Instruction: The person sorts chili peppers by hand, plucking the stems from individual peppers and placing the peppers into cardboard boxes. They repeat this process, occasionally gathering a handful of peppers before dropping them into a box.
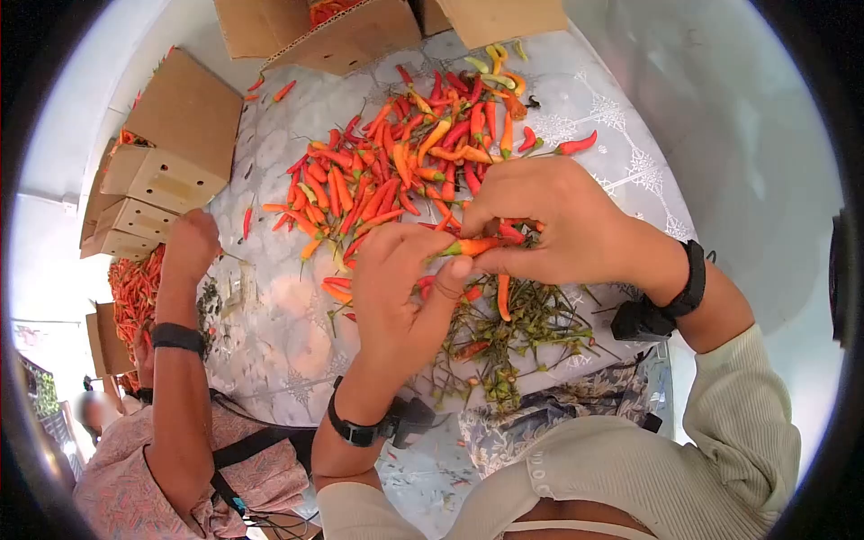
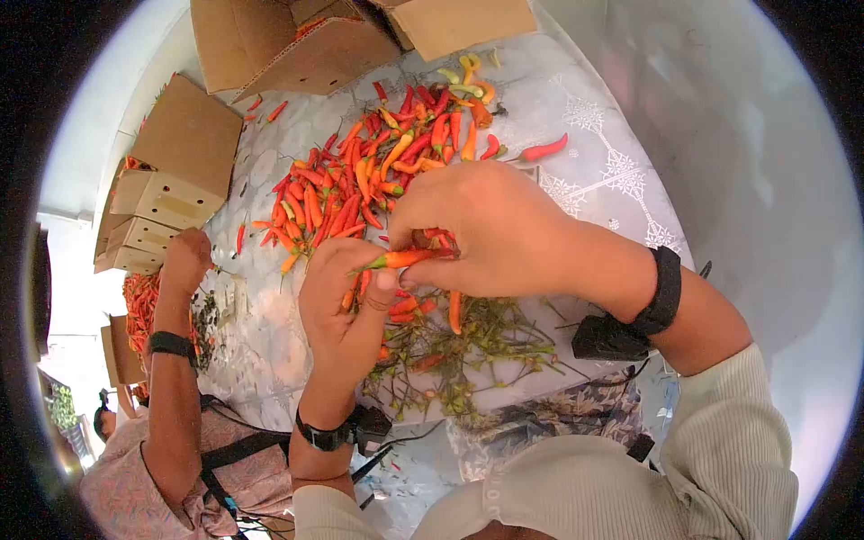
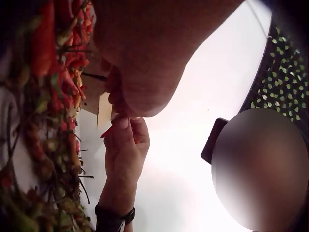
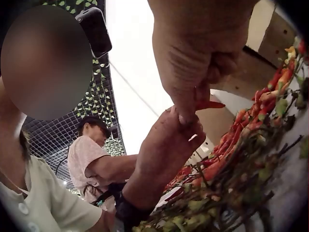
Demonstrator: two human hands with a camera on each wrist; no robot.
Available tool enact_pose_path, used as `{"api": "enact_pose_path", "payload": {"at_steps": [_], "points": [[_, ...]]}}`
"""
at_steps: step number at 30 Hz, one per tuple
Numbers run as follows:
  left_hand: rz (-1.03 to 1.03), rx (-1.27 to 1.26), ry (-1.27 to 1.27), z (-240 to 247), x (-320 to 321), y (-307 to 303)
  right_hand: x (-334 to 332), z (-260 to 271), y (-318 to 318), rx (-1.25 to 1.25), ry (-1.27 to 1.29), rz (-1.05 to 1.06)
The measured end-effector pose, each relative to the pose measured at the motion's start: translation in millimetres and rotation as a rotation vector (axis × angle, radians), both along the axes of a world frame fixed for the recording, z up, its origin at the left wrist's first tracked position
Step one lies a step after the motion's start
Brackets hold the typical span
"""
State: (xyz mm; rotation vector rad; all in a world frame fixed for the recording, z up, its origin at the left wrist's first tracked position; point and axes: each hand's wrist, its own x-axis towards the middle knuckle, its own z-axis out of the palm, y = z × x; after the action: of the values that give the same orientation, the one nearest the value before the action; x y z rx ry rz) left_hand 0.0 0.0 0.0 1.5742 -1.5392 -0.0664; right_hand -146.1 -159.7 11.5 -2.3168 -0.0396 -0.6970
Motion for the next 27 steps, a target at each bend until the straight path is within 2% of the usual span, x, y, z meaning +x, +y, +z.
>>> {"api": "enact_pose_path", "payload": {"at_steps": [5,11,14,20,23,27], "points": [[-0.055,0.003,0.018,2.3,-1.3,-2.5,0.8,-0.4,3.0,-0.04,-0.08,0.0],[-0.028,0.012,-0.016,0.0,-2.6,-1.5,-4.6,4.9,5.1,-0.143,0.021,0.02],[-0.082,0.046,0.004,7.2,-1.3,-0.8,-5.1,5.8,7.4,-0.162,-0.007,0.049],[-0.226,0.122,0.181,-1.6,10.6,-0.9,-3.9,1.8,5.7,-0.006,0.022,0.12],[-0.254,0.138,0.378,-4.4,11.5,-1.2,-3.5,3.1,1.7,0.099,0.05,0.199],[-0.317,0.07,0.529,-2.4,8.4,-1.8,0.4,-2.0,-6.4,0.318,0.05,0.274]]}}
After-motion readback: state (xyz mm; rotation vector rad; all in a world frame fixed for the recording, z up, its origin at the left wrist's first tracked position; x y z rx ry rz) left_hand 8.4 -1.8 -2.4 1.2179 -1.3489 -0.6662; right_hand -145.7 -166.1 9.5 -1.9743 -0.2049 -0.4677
